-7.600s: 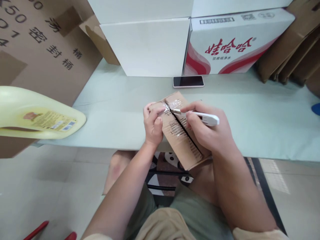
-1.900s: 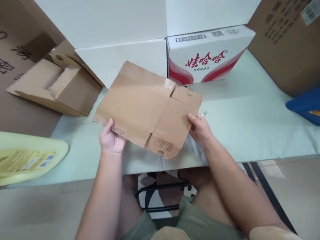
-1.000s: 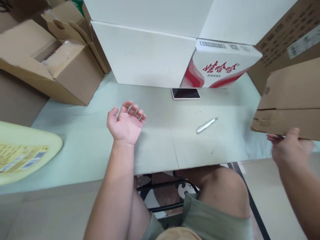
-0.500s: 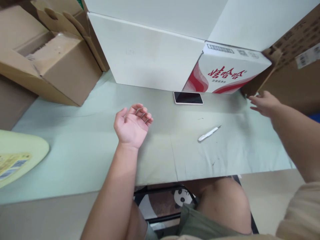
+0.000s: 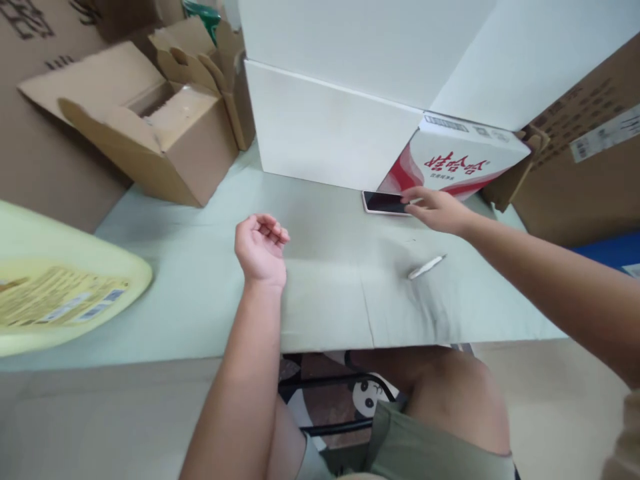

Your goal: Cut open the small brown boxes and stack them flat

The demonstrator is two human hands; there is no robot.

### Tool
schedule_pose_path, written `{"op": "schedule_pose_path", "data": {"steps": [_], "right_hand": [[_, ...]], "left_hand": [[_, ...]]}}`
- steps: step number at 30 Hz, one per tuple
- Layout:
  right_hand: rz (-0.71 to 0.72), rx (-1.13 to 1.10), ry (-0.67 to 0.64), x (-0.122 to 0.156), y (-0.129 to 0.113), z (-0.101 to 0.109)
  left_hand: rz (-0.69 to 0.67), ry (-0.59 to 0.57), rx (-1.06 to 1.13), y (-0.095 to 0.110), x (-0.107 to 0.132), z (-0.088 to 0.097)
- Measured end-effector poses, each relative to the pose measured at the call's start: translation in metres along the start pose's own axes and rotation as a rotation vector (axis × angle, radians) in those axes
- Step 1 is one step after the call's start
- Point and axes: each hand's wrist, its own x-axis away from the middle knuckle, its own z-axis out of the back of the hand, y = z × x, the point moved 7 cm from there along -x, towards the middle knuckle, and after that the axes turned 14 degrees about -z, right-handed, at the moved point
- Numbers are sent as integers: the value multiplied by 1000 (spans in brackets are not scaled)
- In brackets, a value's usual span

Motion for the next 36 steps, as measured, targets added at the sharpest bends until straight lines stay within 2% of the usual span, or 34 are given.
{"op": "schedule_pose_path", "data": {"steps": [3, 6, 9, 12, 14, 16, 18, 20, 23, 26, 28, 32, 36], "right_hand": [[497, 119, -146, 32, -108, -69], [855, 109, -198, 69, -208, -127], [1011, 101, -223, 93, -289, -178], [989, 179, -235, 101, -336, -226], [970, 235, -269, 107, -345, -252], [953, 269, -300, 113, -340, -266], [916, 276, -284, 115, -333, -265], [867, 250, -214, 112, -332, -254], [834, 210, -164, 100, -347, -242], [861, 224, -232, 87, -368, -255], [848, 204, -279, 82, -373, -265], [717, 220, -309, 80, -359, -272], [762, 252, -272, 84, -357, -264]], "left_hand": [[-147, 185, -64, 22, -8, 26], [-216, 221, -74, 40, -13, 40], [-240, 236, -69, 52, -18, 49], [-231, 266, -63, 58, -20, 53], [-204, 261, -60, 59, -20, 53], [-174, 265, -54, 58, -18, 54], [-161, 278, -44, 58, -16, 55], [-178, 266, -35, 59, -14, 54], [-224, 220, -40, 62, -13, 53], [-256, 210, -66, 61, -14, 54], [-267, 194, -77, 59, -14, 52], [-260, 142, -84, 56, -13, 47], [-248, 134, -98, 57, -14, 49]]}}
